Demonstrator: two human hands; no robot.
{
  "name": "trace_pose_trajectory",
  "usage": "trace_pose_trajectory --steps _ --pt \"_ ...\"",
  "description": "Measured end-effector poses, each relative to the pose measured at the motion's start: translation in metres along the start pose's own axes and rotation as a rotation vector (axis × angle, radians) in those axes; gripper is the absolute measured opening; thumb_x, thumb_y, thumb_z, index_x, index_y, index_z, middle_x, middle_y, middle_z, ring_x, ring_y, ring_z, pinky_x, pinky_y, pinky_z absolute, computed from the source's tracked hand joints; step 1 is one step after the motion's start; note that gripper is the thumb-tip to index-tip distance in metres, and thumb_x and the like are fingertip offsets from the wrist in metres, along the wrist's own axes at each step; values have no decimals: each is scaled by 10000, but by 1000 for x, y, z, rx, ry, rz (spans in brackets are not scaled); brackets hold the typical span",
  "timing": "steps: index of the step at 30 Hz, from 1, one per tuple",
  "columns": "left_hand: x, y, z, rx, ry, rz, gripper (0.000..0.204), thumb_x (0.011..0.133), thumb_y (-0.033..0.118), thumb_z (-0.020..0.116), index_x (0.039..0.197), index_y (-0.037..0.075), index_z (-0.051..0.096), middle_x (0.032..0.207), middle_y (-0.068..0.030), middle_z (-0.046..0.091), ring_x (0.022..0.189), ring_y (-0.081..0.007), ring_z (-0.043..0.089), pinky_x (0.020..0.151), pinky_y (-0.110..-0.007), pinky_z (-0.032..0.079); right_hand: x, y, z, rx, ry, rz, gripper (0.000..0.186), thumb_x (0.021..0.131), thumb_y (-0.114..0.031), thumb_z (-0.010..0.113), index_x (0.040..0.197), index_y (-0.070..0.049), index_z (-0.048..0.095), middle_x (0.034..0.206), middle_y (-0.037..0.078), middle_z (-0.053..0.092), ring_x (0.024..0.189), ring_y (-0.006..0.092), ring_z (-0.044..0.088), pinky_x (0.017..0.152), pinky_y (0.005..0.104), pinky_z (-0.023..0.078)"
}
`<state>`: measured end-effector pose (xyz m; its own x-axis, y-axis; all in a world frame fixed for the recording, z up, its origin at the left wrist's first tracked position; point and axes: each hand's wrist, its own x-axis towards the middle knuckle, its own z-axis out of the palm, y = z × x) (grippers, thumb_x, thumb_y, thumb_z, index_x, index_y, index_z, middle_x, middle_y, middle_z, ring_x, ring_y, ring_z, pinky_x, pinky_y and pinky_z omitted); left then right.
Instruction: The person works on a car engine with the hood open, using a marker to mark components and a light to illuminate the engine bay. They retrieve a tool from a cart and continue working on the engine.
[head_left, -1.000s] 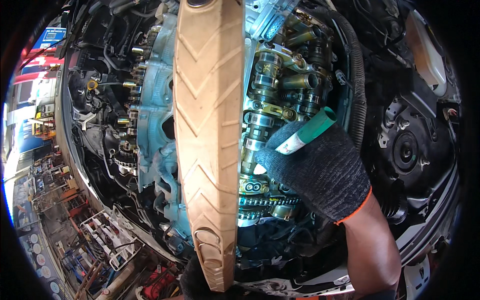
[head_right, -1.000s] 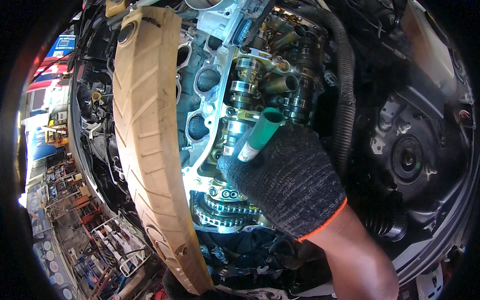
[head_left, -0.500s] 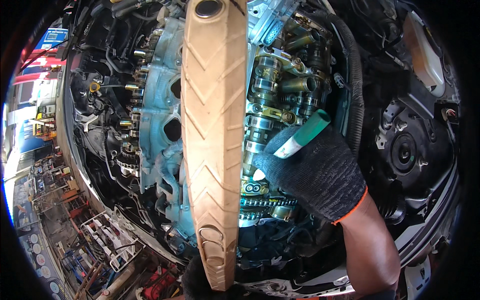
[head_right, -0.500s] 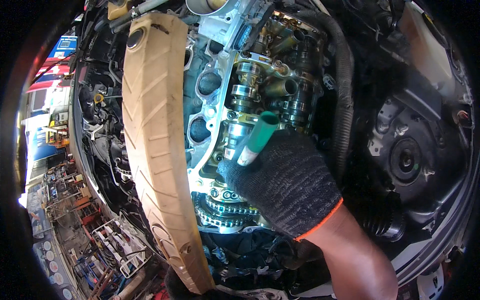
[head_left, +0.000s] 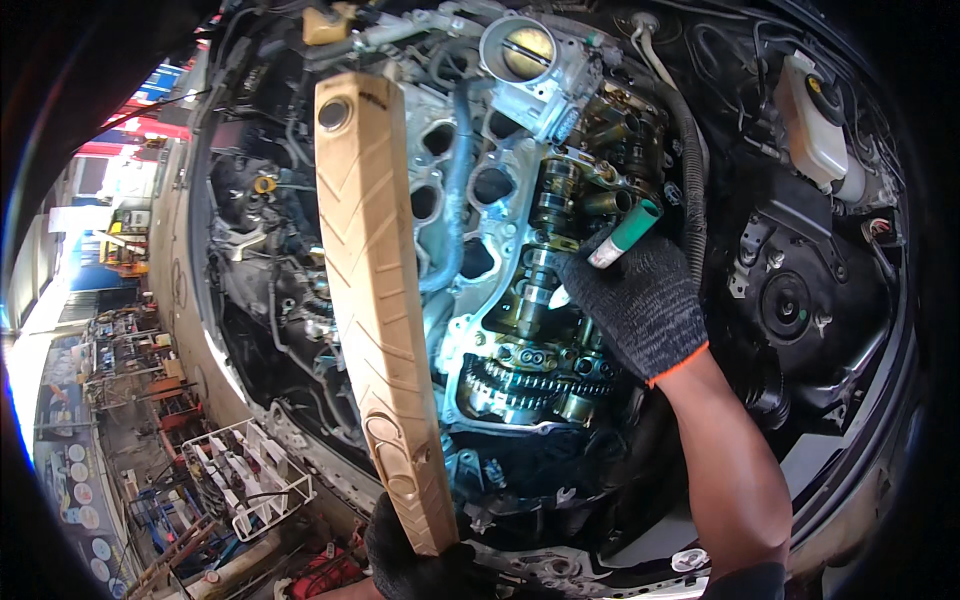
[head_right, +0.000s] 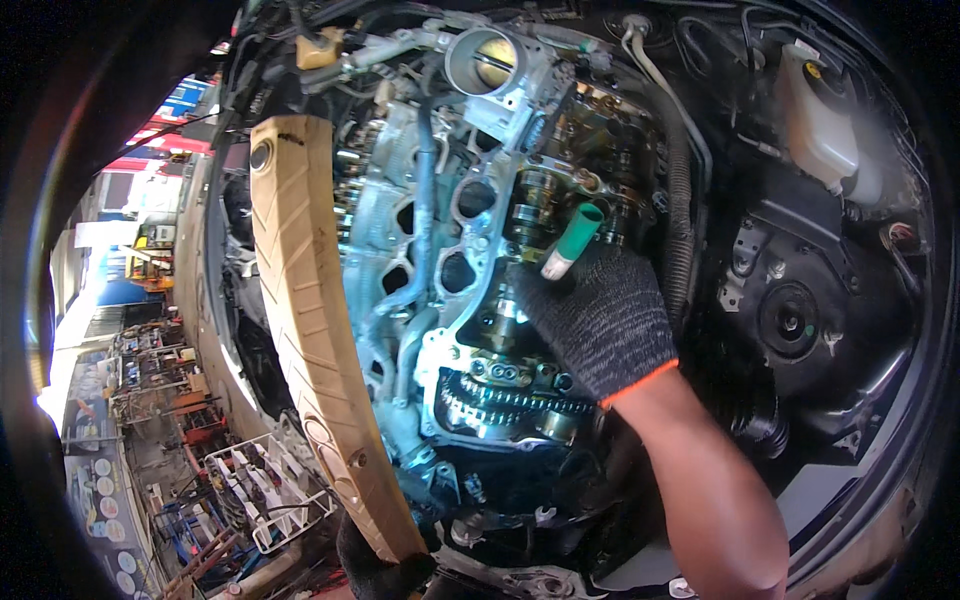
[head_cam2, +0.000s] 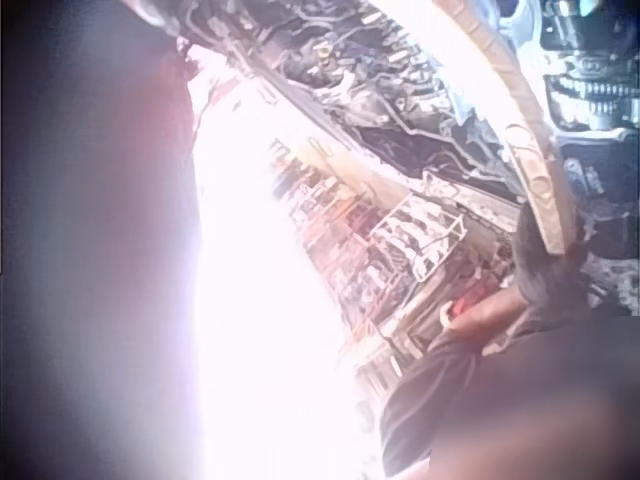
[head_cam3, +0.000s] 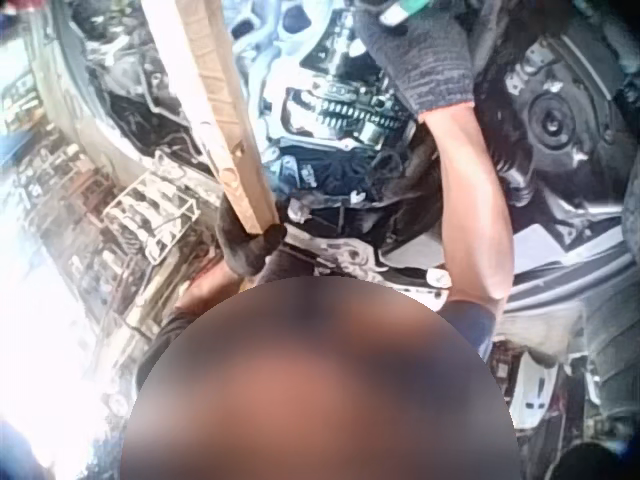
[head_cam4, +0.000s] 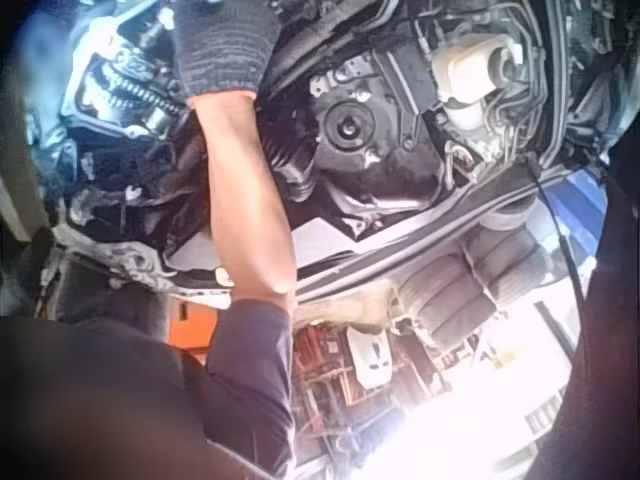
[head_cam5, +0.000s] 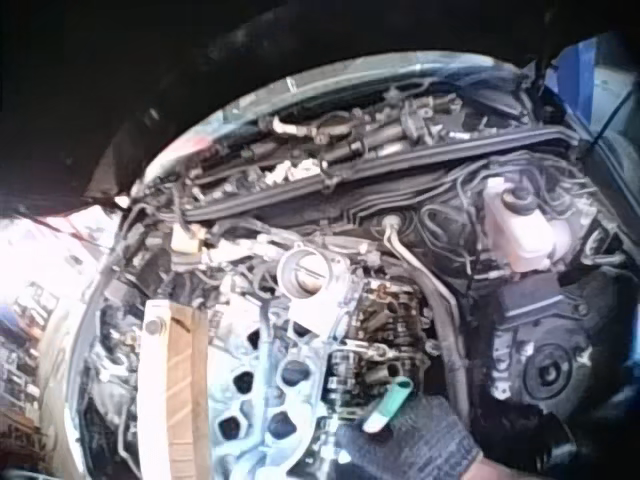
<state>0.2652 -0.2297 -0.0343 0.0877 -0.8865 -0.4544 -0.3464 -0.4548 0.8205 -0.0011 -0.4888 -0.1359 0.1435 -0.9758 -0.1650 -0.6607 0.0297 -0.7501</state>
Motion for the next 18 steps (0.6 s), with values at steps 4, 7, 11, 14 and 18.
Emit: trace_pose_trajectory --steps 4,7,11,14,18 --pt "-40 -6 -12 -74 104 49 905 906 167 929 1619 33 388 1201 -100 711 1047 -240 749 870 -414 633 -1 2 -2 105 59 -44 379 1028 -412 767 1006 -37 814 985 211 820 978 368 795 963 494 620" --pt "-85 -14 -23 -96 112 78 872 899 126 919 1602 58 408 1172 -116 736 1003 -258 780 837 -414 651 -3 10 -2 200 100 -110 382 1020 -405 784 1009 -23 809 962 213 805 943 376 781 916 494 607" --pt "-150 -34 -42 -66 166 77 859 859 104 942 1563 70 451 1166 -107 749 1024 -236 767 870 -417 653 -4 8 -6 304 168 -198 345 1042 -365 785 1044 -20 811 947 187 799 880 341 760 827 457 579" --pt "-203 -39 -60 -12 193 8 760 851 86 934 1491 74 526 1206 -128 746 1068 -254 763 877 -411 649 -24 -24 -6 329 614 -260 369 1061 -346 773 908 -9 773 766 109 738 747 237 716 731 414 533" --pt "-259 -37 -84 -478 55 -169 598 1116 560 578 1486 90 553 1382 -211 692 1343 -393 648 1048 -587 577 -118 -74 -20 481 503 -298 279 1091 -228 714 929 -5 761 762 103 741 725 221 718 705 395 543"
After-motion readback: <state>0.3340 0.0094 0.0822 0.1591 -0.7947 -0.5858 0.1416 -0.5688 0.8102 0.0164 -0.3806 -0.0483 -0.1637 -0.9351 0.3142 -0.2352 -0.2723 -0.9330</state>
